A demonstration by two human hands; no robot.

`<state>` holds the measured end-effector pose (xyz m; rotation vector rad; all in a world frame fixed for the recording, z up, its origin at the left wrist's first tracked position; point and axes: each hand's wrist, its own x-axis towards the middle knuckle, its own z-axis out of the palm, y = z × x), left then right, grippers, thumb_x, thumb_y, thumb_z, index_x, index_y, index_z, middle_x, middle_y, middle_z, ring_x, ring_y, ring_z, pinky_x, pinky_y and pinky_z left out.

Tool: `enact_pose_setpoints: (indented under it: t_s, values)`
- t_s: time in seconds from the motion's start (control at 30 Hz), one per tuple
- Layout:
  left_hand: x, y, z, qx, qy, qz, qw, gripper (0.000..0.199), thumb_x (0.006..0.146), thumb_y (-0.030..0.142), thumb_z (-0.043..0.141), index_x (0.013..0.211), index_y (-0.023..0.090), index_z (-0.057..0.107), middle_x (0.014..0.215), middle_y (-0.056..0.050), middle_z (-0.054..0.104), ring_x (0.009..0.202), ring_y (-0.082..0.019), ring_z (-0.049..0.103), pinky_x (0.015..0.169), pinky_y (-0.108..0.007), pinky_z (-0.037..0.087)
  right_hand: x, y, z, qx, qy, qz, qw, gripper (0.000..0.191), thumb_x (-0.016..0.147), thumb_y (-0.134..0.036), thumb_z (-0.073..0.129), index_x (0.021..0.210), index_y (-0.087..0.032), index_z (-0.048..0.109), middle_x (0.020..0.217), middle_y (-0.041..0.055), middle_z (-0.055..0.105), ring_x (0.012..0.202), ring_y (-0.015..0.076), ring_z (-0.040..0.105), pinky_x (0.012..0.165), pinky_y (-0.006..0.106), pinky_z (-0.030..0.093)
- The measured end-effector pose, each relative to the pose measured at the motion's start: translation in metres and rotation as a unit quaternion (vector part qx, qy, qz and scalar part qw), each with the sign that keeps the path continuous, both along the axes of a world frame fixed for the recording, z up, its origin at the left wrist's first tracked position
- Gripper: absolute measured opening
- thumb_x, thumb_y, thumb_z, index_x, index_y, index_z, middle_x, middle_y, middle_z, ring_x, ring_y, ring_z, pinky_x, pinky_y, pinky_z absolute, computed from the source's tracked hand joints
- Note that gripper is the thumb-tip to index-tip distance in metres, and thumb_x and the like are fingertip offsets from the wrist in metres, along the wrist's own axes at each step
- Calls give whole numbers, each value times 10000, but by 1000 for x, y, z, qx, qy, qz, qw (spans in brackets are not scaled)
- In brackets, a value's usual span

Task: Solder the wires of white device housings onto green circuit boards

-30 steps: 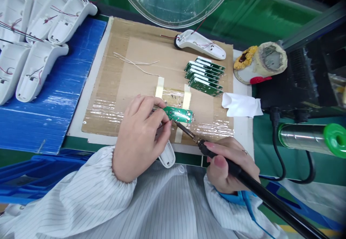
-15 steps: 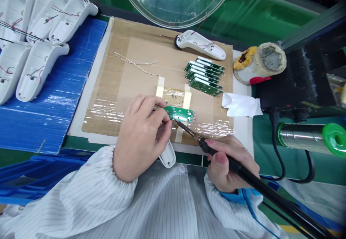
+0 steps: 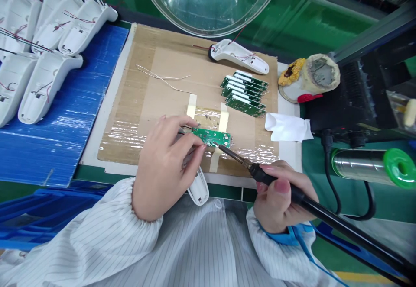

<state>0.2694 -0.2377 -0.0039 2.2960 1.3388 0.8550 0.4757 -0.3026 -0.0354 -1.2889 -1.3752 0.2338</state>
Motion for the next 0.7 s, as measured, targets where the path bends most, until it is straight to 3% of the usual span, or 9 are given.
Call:
enact_pose_setpoints:
  t_s: [0.13,0.27,0.37,0.53,0.7]
  values:
    - [0,-3,-3,8,1,1,1000,86,967,144,592,914,186,645,1293,-134,601,1167,-279,606,1126,-596,443,-5,5,-5,43,24,-11,999,175,1003,-334,621,933,-229,743,588,-36,588,463,118,518,415,276,396]
    - [2,-3,-2,-13,30,-10,999,96,958,148,583,892,155,653,1290,-146,614,1209,-294,604,1212,-618,352,-5,5,-8,43,15,-13,999,154,989,-307,630,920,-237,749,627,-24,639,498,134,568,429,287,426]
    - [4,0,1,-20,38,-15,999,122,959,148,569,874,143,656,1246,-147,633,1201,-308,606,1184,-608,383,-3,2,-7,20,3,9,1000,125,981,-287,628,964,-252,747,677,-21,668,523,139,589,453,292,458]
    - [4,4,6,-17,63,-27,997,156,962,162,543,850,148,651,1201,-152,648,1113,-323,615,1004,-561,510,-1,1,-4,-2,-20,21,1000,139,986,-275,605,991,-273,744,704,-24,681,505,129,573,456,298,458]
    - [5,5,10,-27,85,-31,996,167,962,161,528,847,146,648,1177,-154,645,1132,-340,618,983,-550,513,2,-1,0,-28,-33,37,998,127,984,-265,607,995,-265,733,714,-32,683,518,124,585,469,291,471]
